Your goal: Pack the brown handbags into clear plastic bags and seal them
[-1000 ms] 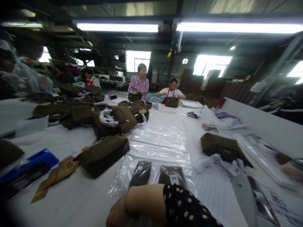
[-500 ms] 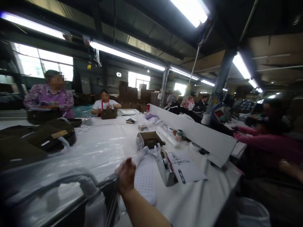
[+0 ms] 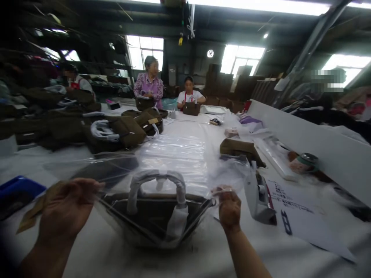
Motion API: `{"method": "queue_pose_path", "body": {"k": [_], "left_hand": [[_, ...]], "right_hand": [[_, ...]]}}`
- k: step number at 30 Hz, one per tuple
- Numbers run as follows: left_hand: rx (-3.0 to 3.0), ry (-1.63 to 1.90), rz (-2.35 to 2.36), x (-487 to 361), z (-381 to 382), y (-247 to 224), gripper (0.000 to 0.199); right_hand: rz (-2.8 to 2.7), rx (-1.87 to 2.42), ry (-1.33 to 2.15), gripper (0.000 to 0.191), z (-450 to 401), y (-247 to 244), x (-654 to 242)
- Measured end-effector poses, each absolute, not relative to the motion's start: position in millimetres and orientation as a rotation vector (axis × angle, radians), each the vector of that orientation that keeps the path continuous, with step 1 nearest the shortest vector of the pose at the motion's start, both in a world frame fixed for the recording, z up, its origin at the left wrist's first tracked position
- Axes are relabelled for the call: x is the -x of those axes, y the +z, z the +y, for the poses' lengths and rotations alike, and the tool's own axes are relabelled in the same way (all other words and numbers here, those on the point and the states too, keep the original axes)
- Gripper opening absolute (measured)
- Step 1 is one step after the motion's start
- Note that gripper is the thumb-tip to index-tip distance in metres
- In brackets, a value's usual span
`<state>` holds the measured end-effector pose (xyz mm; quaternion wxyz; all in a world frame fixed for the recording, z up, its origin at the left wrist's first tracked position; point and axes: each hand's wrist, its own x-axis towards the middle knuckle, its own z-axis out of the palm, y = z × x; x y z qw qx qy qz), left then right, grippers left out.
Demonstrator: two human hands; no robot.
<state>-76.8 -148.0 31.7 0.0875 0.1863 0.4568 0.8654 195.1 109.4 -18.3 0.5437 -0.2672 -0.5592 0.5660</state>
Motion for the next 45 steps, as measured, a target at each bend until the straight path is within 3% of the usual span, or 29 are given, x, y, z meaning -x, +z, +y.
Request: {"method": "queue_pose_path", "body": {"k": [4, 8, 10, 15, 19, 24, 29, 31, 34, 40, 42, 45], "left_hand": [[-0.607, 2.427, 1.38, 81, -152, 35, 0.034], [-0.614, 2.436, 1.438, 87, -162, 36, 0.032], [-0.565, 2.531, 1.401, 90, -167, 38, 0.026], [-0.648, 2.437, 1.483, 90, -183, 34, 0.025], [-0.521, 2.505, 1.442, 100, -179, 35, 0.015], [-0.28, 2.337, 1.407, 142, -123, 78, 0.024], [-0.599, 2.342, 1.349, 154, -122, 127, 0.025], [-0.7, 2.315, 1.312, 142, -143, 118, 0.024], [-0.684, 2.086, 1.312, 117, -169, 66, 0.031], [-0.408, 1.667, 1.466, 66, -189, -88, 0.039], [-0.478, 1.507, 1.518, 54, -199, -119, 0.042], [-0.78, 1.246, 1.604, 45, -217, -133, 0.035]], "right_hand": [[-1.359, 0.471, 1.527, 0.041, 114, 10, -212], [-1.288, 0.407, 1.509, 0.015, 112, 34, -211], [-1.167, 0.362, 1.513, 0.012, 110, 42, -211], [-1.298, 0.404, 1.498, 0.034, 101, 54, -221], [-1.256, 0.488, 1.456, 0.015, 110, 68, -211], [-1.153, 0.687, 1.754, 0.016, 158, 108, -145], [-1.122, 0.607, 1.778, 0.03, 185, 144, -134], [-1.117, 0.554, 1.762, 0.023, 187, 128, -157], [-1.161, 0.601, 1.823, 0.01, 182, 62, -195], [-1.424, 0.902, 2.045, 0.03, 140, -108, -246], [-1.486, 0.939, 2.068, 0.032, 129, -139, -264], [-1.776, 0.873, 2.11, 0.041, 128, -145, -293]]}}
